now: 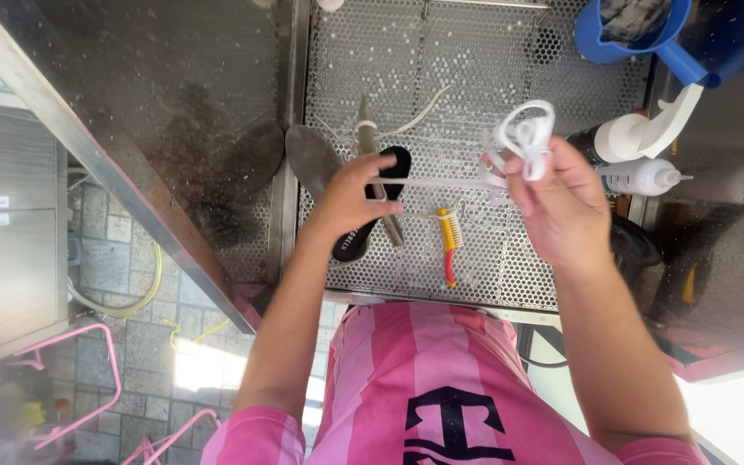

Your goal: The person cleans shoe insoles and handles shoelaces by placing them on a metal grate and using a high-pressure spray nozzle to wash the insoles one at a time.

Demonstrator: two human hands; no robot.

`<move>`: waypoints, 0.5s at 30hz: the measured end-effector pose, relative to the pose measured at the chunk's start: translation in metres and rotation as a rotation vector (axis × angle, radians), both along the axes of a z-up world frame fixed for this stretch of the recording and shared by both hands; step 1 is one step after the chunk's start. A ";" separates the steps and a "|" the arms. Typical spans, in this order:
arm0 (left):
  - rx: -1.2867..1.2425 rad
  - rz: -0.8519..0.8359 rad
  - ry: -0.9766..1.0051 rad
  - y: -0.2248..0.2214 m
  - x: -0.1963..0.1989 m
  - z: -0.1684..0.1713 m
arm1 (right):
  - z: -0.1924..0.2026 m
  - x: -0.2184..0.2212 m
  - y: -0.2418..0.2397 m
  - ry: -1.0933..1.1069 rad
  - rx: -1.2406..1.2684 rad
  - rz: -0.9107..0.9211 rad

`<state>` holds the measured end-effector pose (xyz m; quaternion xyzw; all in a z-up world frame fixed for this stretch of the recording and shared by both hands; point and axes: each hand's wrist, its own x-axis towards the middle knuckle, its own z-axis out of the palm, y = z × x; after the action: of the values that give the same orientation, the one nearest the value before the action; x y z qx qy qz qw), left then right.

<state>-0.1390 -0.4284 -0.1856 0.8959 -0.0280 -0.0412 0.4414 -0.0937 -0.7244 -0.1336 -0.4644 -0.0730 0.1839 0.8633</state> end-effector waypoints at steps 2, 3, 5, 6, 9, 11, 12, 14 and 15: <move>0.184 -0.039 -0.059 -0.005 -0.002 -0.030 | 0.023 0.002 -0.010 -0.047 0.013 -0.024; 0.256 0.009 -0.039 -0.002 -0.005 -0.042 | 0.034 0.004 -0.018 -0.103 0.042 0.003; 0.399 0.105 -0.002 0.003 -0.010 -0.064 | 0.048 0.003 -0.032 -0.180 0.039 -0.003; 0.414 0.119 -0.002 0.007 -0.010 -0.072 | 0.053 0.000 -0.041 -0.199 0.007 -0.037; 0.478 0.170 -0.025 0.029 -0.015 -0.088 | 0.051 -0.009 -0.073 -0.190 -0.068 -0.136; 0.529 0.190 -0.074 0.041 -0.018 -0.093 | 0.041 -0.011 -0.099 -0.143 -0.037 -0.175; 0.553 0.217 -0.035 0.044 -0.019 -0.094 | 0.034 -0.008 -0.111 -0.111 0.020 -0.179; 0.599 0.271 0.052 0.045 -0.025 -0.094 | 0.021 -0.004 -0.136 -0.063 0.056 -0.199; 0.586 0.263 0.032 0.043 -0.026 -0.093 | 0.016 -0.002 -0.147 -0.051 0.039 -0.217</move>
<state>-0.1653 -0.3850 -0.2786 0.9801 0.1080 -0.0044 0.1665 -0.0961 -0.8712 -0.1176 -0.4574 -0.0480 0.0761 0.8847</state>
